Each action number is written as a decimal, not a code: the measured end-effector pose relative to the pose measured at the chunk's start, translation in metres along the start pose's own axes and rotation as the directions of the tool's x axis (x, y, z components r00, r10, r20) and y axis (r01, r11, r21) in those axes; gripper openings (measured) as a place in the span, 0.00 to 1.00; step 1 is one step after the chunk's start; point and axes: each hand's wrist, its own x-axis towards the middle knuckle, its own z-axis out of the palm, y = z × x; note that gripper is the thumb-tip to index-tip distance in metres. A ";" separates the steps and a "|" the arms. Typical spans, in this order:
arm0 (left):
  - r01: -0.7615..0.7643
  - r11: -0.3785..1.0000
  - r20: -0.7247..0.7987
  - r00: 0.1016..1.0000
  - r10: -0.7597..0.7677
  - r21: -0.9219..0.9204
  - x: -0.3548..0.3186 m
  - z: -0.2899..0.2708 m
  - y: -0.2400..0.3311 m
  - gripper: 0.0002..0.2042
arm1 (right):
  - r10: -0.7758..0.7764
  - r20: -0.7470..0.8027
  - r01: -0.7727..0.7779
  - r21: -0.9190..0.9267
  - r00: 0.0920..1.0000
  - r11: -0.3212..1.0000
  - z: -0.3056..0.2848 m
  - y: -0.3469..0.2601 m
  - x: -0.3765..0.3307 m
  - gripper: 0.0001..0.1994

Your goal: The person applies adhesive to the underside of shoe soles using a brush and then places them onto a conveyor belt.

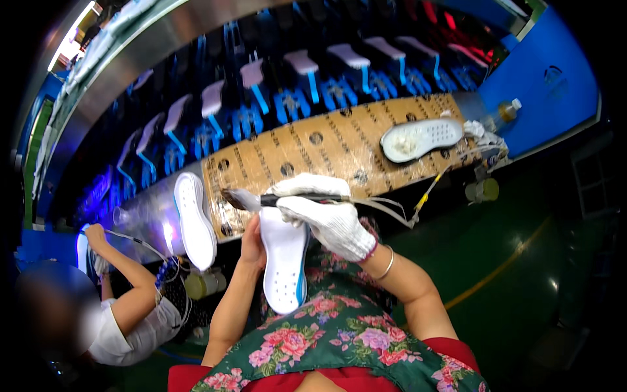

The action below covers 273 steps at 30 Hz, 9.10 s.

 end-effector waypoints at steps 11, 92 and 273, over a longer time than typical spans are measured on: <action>0.008 0.904 0.420 0.888 0.190 -0.427 -0.018 0.054 -0.001 0.53 | -0.456 0.377 0.580 -0.655 0.806 0.484 0.011 0.000 0.015 0.09; -0.116 0.992 0.648 0.752 0.116 -0.043 0.068 0.045 0.114 0.56 | -0.307 0.669 0.735 -0.631 0.677 0.248 0.000 0.047 -0.003 0.14; 0.155 0.934 0.367 0.930 -0.028 -0.323 0.040 0.056 0.051 0.48 | -0.440 0.443 0.602 -0.722 0.781 0.342 -0.040 -0.018 0.030 0.08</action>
